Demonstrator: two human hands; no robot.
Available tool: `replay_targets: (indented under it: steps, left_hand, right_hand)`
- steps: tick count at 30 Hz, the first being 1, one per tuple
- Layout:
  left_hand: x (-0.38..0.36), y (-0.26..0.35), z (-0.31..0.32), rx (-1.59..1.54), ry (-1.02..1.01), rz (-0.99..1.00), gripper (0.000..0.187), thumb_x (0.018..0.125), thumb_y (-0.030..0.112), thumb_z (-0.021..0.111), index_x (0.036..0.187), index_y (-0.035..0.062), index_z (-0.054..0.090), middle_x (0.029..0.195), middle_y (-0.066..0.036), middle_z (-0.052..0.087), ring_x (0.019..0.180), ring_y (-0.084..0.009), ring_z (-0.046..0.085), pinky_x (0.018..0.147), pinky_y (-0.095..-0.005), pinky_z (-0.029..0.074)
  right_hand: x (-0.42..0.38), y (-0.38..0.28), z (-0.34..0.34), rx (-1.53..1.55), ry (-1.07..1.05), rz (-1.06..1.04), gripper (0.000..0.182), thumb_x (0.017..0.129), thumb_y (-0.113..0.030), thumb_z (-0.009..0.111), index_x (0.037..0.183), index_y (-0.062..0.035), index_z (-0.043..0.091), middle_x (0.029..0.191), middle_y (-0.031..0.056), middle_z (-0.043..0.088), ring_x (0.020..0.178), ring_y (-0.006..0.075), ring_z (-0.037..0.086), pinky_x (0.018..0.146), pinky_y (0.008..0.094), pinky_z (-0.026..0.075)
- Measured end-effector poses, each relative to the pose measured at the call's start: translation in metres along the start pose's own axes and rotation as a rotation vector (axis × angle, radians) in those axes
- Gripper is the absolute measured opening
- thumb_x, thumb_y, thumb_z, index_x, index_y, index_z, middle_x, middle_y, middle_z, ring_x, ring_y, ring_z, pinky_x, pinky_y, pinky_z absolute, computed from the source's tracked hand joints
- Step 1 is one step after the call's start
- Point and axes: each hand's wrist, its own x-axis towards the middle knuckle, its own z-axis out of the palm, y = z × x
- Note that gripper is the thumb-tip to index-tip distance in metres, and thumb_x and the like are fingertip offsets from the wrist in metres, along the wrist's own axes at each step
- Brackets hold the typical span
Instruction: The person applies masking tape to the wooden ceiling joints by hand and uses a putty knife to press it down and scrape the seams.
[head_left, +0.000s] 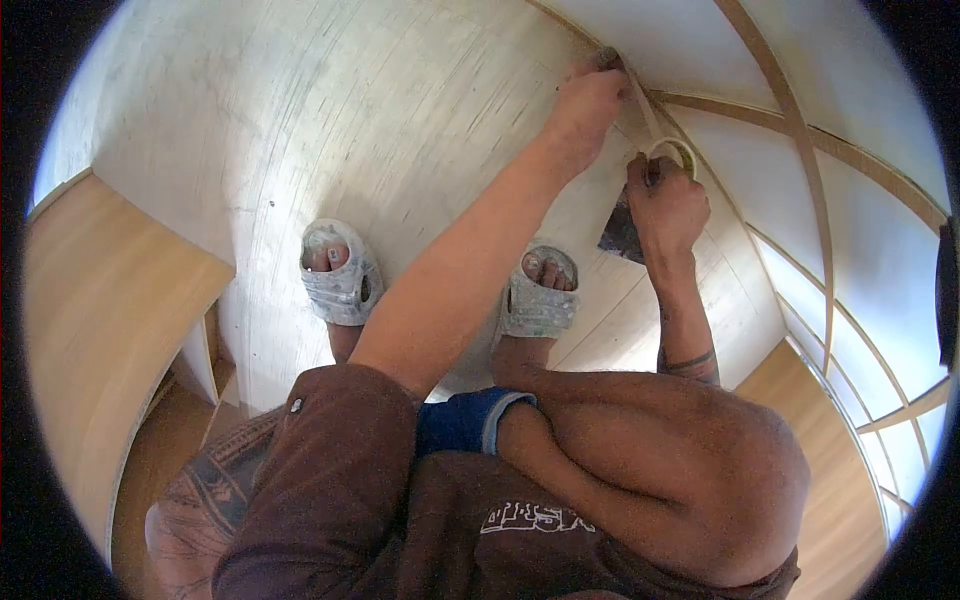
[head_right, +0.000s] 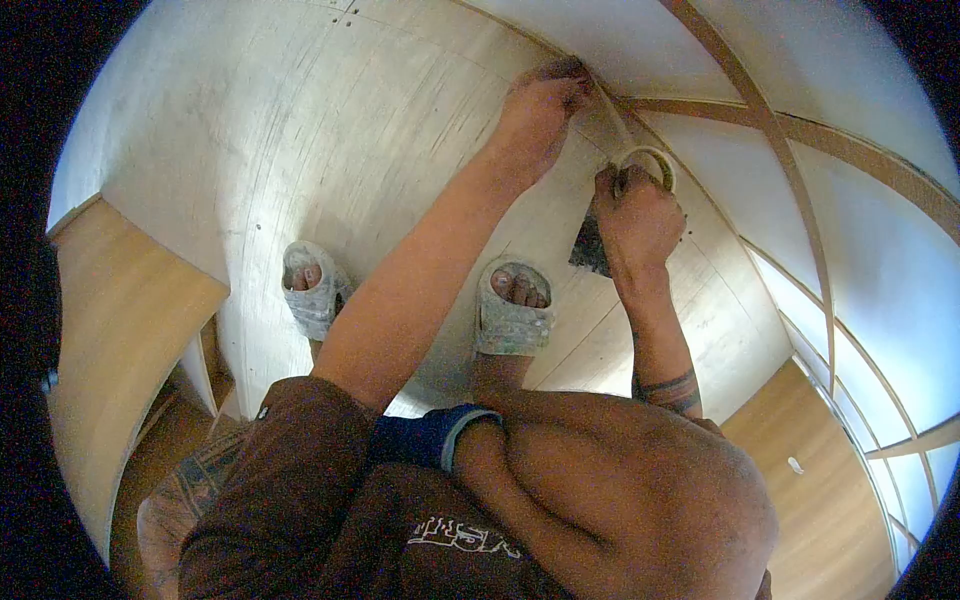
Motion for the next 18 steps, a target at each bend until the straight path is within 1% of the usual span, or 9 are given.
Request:
replay_targets:
  steps: [2,6,8,9,11,12,14,16,18]
  left_hand:
    - [-0.002,0.002,0.017,-0.803,0.171,-0.237,0.022,0.094,0.006,0.057,0.109,0.0022,0.071,0.115,-0.022,0.07,0.112,-0.0434,0.064,0.099,-0.0483,0.049]
    - [-0.012,0.009,0.009,-0.61,-0.023,-0.208,0.025,0.094,0.004,0.053,0.112,0.0019,0.071,0.122,-0.024,0.068,0.114,-0.0422,0.063,0.102,-0.047,0.049]
    - [-0.02,0.011,0.021,-0.192,0.055,0.046,0.022,0.087,0.006,0.057,0.102,-0.0025,0.071,0.118,-0.016,0.067,0.11,-0.0291,0.059,0.097,-0.0376,0.047]
    - [-0.021,0.017,0.017,-0.192,0.053,0.046,0.022,0.087,0.006,0.057,0.102,-0.0025,0.071,0.118,-0.016,0.067,0.11,-0.0291,0.059,0.097,-0.0376,0.047]
    - [-0.018,0.028,0.012,-0.585,-0.131,-0.282,0.02,0.087,0.008,0.059,0.1,-0.0005,0.072,0.123,-0.019,0.067,0.12,-0.0348,0.057,0.102,-0.0419,0.046]
    - [-0.016,0.031,0.01,-0.587,-0.136,-0.283,0.02,0.087,0.008,0.059,0.1,-0.0005,0.072,0.123,-0.019,0.067,0.12,-0.0348,0.057,0.102,-0.0419,0.046]
    - [-0.013,0.036,0.004,-0.346,-0.218,-0.298,0.018,0.087,0.008,0.06,0.097,0.0008,0.073,0.127,-0.021,0.066,0.127,-0.0395,0.052,0.106,-0.0445,0.045]
    - [-0.012,0.027,0.013,-0.346,-0.178,-0.243,0.017,0.086,0.008,0.061,0.096,0.0005,0.073,0.128,-0.021,0.065,0.128,-0.0401,0.051,0.106,-0.044,0.045]
    - [-0.014,0.02,0.018,-0.343,-0.137,-0.187,0.017,0.086,0.008,0.061,0.095,0.0001,0.072,0.129,-0.021,0.065,0.129,-0.0407,0.051,0.106,-0.0435,0.045]
  right_hand:
    - [0.001,0.003,0.001,-0.002,0.019,-0.024,0.041,0.094,-0.044,0.065,0.083,-0.0064,0.074,0.075,0.0217,0.072,0.071,0.0426,0.072,0.067,0.0521,0.058]
    - [0.002,0.007,0.002,0.04,0.05,-0.016,0.038,0.094,-0.042,0.067,0.082,-0.0069,0.074,0.075,0.021,0.072,0.071,0.042,0.072,0.066,0.0516,0.057]
    - [0.003,0.007,0.002,0.08,0.077,-0.01,0.037,0.093,-0.042,0.068,0.082,-0.0072,0.074,0.076,0.0209,0.072,0.071,0.0418,0.072,0.066,0.0514,0.057]
    - [0.004,0.007,-0.001,0.08,0.083,-0.021,0.037,0.093,-0.041,0.069,0.082,-0.007,0.074,0.076,0.0208,0.072,0.07,0.0416,0.072,0.066,0.0512,0.057]
    - [0.005,0.009,0.0,0.075,0.087,-0.025,0.036,0.092,-0.041,0.069,0.082,-0.0068,0.074,0.076,0.0207,0.072,0.07,0.0414,0.072,0.066,0.051,0.057]
    - [0.007,0.011,0.003,0.081,0.102,-0.028,0.037,0.092,-0.042,0.069,0.082,-0.0065,0.074,0.076,0.0206,0.072,0.07,0.0415,0.072,0.065,0.0509,0.057]
    - [0.007,0.013,0.003,0.088,0.118,-0.031,0.038,0.092,-0.042,0.069,0.082,-0.0062,0.073,0.075,0.0205,0.072,0.07,0.0416,0.072,0.065,0.0507,0.057]
    - [0.008,0.011,-0.001,0.058,0.063,0.017,0.037,0.094,-0.04,0.067,0.085,-0.0055,0.077,0.079,0.0184,0.074,0.075,0.0413,0.072,0.073,0.0481,0.057]
    - [0.008,0.008,-0.004,0.061,0.039,0.038,0.038,0.093,-0.041,0.067,0.086,-0.0053,0.077,0.079,0.0185,0.074,0.075,0.0414,0.072,0.073,0.0487,0.057]
